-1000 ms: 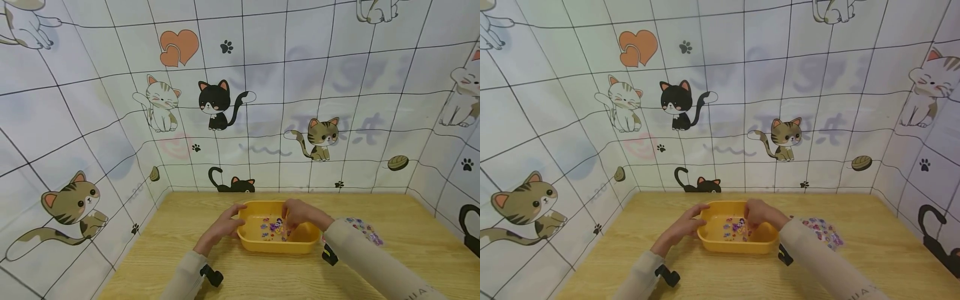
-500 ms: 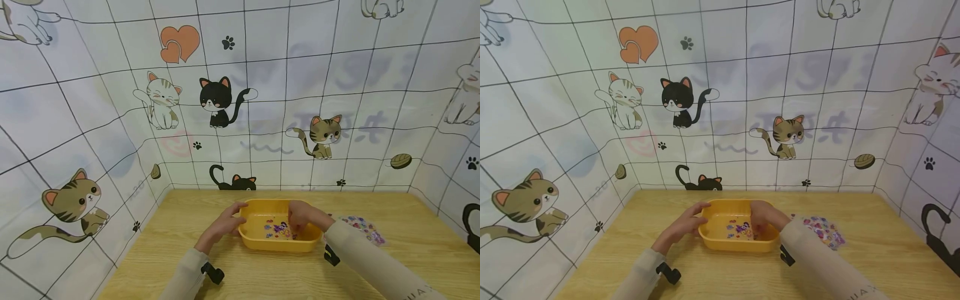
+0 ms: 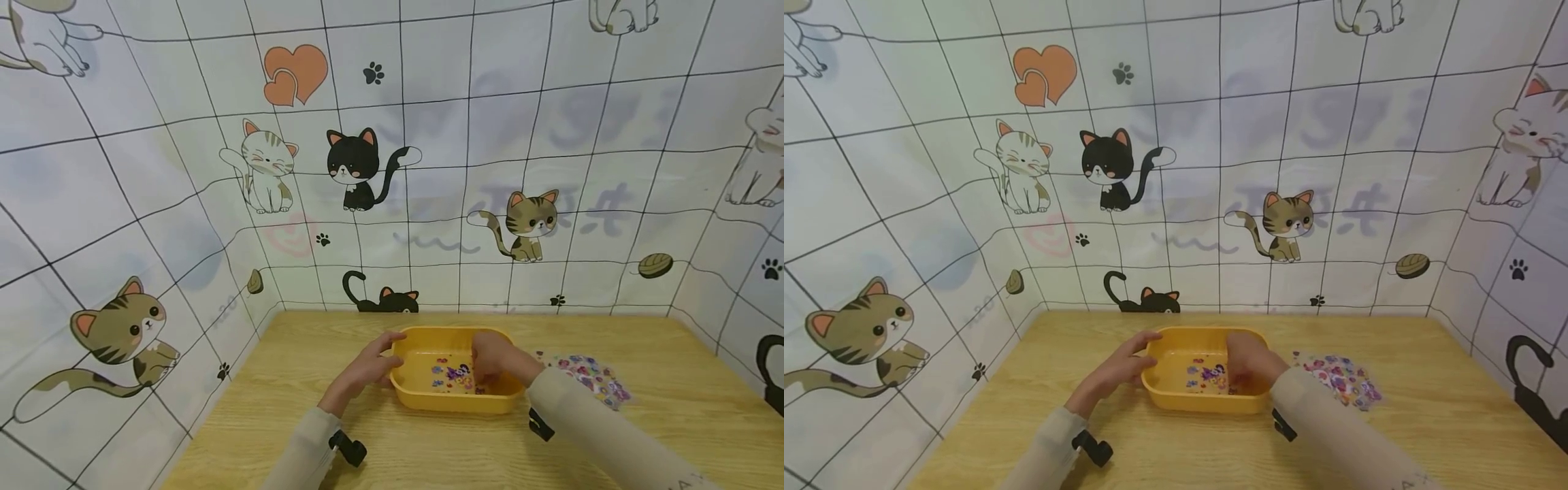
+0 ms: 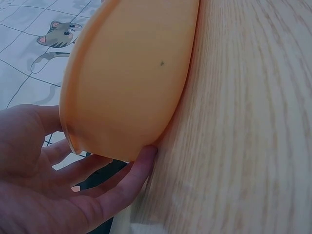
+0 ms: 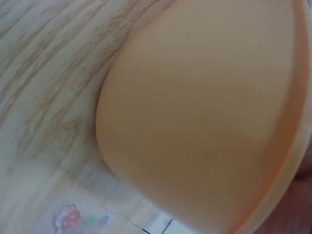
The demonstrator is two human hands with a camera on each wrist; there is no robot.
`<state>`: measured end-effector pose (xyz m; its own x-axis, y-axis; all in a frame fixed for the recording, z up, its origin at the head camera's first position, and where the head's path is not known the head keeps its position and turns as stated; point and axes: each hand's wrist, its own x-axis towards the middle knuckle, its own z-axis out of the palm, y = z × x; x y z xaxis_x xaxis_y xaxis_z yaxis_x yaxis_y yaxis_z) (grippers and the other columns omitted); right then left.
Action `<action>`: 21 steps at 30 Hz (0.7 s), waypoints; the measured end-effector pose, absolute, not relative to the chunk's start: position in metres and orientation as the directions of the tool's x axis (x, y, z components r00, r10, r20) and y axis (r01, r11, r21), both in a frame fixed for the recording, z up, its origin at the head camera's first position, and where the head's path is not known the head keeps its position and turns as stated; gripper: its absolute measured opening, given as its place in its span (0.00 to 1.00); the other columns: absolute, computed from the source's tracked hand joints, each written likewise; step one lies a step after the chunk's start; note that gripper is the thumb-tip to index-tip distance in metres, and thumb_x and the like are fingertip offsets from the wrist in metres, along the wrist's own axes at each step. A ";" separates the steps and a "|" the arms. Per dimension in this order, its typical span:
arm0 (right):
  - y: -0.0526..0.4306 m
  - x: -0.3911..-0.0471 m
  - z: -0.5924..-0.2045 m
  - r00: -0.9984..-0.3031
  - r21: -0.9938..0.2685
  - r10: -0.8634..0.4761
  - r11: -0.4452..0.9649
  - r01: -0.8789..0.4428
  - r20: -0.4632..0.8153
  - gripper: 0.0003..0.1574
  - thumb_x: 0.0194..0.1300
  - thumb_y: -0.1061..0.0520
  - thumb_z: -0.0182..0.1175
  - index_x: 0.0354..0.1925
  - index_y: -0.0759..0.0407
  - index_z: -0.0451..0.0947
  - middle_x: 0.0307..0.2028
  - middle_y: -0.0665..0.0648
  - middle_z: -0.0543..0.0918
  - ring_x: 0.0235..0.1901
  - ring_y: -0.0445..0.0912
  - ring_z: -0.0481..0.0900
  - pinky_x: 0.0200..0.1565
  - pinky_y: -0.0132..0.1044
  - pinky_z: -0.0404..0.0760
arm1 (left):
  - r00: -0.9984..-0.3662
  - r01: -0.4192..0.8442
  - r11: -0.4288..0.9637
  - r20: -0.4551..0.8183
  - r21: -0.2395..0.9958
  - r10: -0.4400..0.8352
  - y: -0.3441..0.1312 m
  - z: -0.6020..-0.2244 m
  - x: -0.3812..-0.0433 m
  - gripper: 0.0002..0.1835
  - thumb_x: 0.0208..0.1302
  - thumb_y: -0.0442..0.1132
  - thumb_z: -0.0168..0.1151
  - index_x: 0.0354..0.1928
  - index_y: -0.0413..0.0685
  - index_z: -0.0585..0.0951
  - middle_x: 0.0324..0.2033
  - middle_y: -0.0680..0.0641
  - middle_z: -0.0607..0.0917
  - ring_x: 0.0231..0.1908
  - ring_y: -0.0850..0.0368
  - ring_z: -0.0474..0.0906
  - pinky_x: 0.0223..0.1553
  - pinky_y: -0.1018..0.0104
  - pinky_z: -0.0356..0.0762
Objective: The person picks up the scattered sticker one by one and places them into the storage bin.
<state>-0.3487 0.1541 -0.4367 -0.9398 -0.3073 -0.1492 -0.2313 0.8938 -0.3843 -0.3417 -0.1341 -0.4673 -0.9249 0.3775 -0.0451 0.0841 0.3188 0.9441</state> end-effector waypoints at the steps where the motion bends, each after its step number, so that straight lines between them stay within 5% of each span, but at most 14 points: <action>1: 0.153 -0.349 -0.437 -0.941 -0.373 -0.303 0.899 -0.231 -0.148 0.19 0.50 0.67 0.74 0.16 0.58 0.74 0.12 0.50 0.72 0.13 0.42 0.65 0.17 0.30 0.62 | -0.926 0.086 0.321 -0.044 0.943 0.376 -0.135 -0.468 -0.342 0.28 0.75 0.36 0.57 0.75 0.51 0.69 0.78 0.35 0.59 0.75 0.32 0.60 0.41 0.54 0.91; 7: 0.150 -0.351 -0.437 -0.947 -0.332 -0.278 0.919 -0.213 -0.159 0.16 0.52 0.64 0.75 0.26 0.60 0.74 0.16 0.51 0.70 0.15 0.42 0.63 0.17 0.31 0.60 | -0.928 0.092 0.333 -0.040 0.938 0.369 -0.137 -0.468 -0.342 0.28 0.75 0.36 0.57 0.75 0.51 0.69 0.78 0.36 0.60 0.75 0.33 0.61 0.41 0.55 0.91; 13: 0.158 -0.346 -0.429 -0.945 -0.427 -0.310 0.872 -0.239 -0.103 0.26 0.51 0.66 0.75 0.12 0.54 0.68 0.10 0.46 0.61 0.13 0.40 0.56 0.17 0.30 0.56 | -0.930 0.092 0.342 -0.042 0.935 0.366 -0.137 -0.470 -0.341 0.28 0.74 0.37 0.58 0.74 0.52 0.70 0.78 0.36 0.61 0.75 0.34 0.61 0.42 0.55 0.91; 17: 0.173 -0.342 -0.414 -0.935 -0.500 -0.347 0.824 -0.266 -0.074 0.20 0.57 0.63 0.73 0.13 0.58 0.78 0.09 0.49 0.71 0.12 0.39 0.60 0.18 0.30 0.62 | -0.928 0.095 0.337 -0.039 0.937 0.371 -0.136 -0.471 -0.341 0.27 0.74 0.38 0.59 0.74 0.54 0.70 0.78 0.36 0.60 0.73 0.34 0.64 0.42 0.55 0.91; 21: 0.194 -0.338 -0.400 -0.933 -0.551 -0.358 0.786 -0.279 -0.038 0.08 0.60 0.59 0.74 0.29 0.63 0.86 0.24 0.56 0.85 0.18 0.43 0.75 0.22 0.36 0.78 | -0.925 0.097 0.331 -0.037 0.938 0.377 -0.135 -0.469 -0.340 0.27 0.75 0.38 0.58 0.74 0.54 0.70 0.78 0.35 0.59 0.72 0.34 0.67 0.42 0.54 0.91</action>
<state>-0.3376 0.1944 -0.4000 -0.9330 -0.3580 -0.0378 -0.2793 0.7862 -0.5512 -0.3404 -0.1353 -0.4689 -0.9255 0.3770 -0.0373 0.0972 0.3314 0.9385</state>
